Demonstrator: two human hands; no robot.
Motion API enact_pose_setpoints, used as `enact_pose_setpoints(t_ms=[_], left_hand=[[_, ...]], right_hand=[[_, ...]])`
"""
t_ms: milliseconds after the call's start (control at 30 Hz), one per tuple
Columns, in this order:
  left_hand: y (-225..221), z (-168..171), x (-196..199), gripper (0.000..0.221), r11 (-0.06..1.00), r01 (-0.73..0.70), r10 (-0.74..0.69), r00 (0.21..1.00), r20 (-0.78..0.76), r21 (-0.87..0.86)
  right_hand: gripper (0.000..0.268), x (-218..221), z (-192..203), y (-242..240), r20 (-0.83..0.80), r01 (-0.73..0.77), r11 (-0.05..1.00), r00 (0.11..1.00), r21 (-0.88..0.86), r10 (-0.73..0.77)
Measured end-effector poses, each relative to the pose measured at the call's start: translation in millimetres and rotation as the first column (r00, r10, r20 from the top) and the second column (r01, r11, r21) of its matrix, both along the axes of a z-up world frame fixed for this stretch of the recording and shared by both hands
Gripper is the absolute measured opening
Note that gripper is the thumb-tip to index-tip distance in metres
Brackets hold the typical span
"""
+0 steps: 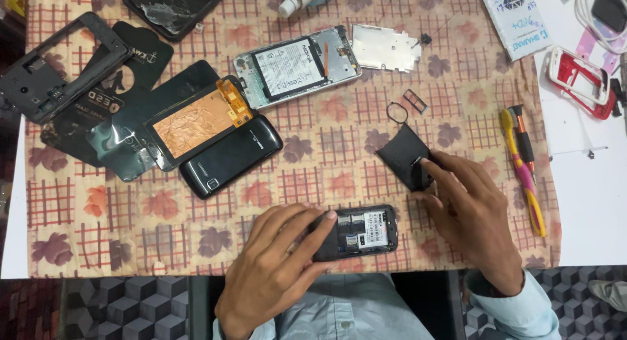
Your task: The person disassembles and reassembles two mobile phones on a workbench. They remove back covers, batteries, and internal components using a screwdriver and a toothbrush, then place the parts back together.
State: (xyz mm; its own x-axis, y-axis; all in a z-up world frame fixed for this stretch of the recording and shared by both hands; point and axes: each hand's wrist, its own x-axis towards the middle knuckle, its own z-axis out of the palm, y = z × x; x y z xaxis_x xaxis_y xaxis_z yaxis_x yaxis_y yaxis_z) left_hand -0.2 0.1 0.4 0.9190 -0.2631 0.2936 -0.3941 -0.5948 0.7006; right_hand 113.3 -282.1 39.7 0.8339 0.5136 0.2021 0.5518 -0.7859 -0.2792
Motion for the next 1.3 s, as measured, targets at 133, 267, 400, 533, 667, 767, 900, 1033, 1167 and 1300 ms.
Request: enact_pose_setpoints(t_ms=[133,267,400,533,667,767,900,1033,1167,1300], left_hand=[[2,-1,-1,0.071,1.000,0.019,-0.019,1.000,0.008,0.016],[1,-4,-2,0.069,1.000,0.011,-0.011,1.000,0.009,0.019],[0,-7,-3,0.069,1.000,0.008,-0.008,1.000,-0.001,0.017],[0,-10,-3,0.069,1.000,0.013,-0.012,1.000,-0.010,0.026],[-1,-11,-3,0.066,1.000,0.005,-0.005,1.000,-0.014,0.017],[-2,-9,-3,0.067,1.000,0.003,-0.002,1.000,-0.023,0.016],[-1,-7,-3,0.067,1.000,-0.007,0.007,1.000,-0.021,0.018],[-3,-5,-1,0.065,1.000,-0.014,0.014,1.000,-0.005,0.018],[-3,-4,-2,0.065,0.999,-0.022,0.022,1.000,-0.012,0.029],[-2,-2,-2,0.065,0.999,-0.027,0.027,1.000,0.005,0.045]], right_hand=[[0.050,-3,-7,-4,0.086,-0.043,0.999,0.995,-0.018,0.045],[0.052,-5,-12,-17,0.133,-0.015,1.000,0.991,-0.013,0.016],[0.045,-1,-8,-34,0.215,0.059,0.998,0.975,-0.001,-0.058],[0.036,3,-3,-46,0.232,0.163,0.986,0.959,0.029,-0.165],[0.028,8,0,-56,0.168,0.212,0.972,0.959,0.101,-0.227],[0.023,12,2,-62,0.147,0.212,0.975,0.965,0.063,-0.219],[0.023,19,9,-68,0.303,0.208,0.978,0.932,-0.003,-0.198],[0.033,24,19,-78,0.401,0.231,0.953,0.906,-0.196,-0.137],[0.022,28,12,-84,0.329,0.270,0.954,0.920,-0.134,-0.214],[0.024,29,8,-90,0.199,0.306,0.952,0.933,0.003,-0.301]])
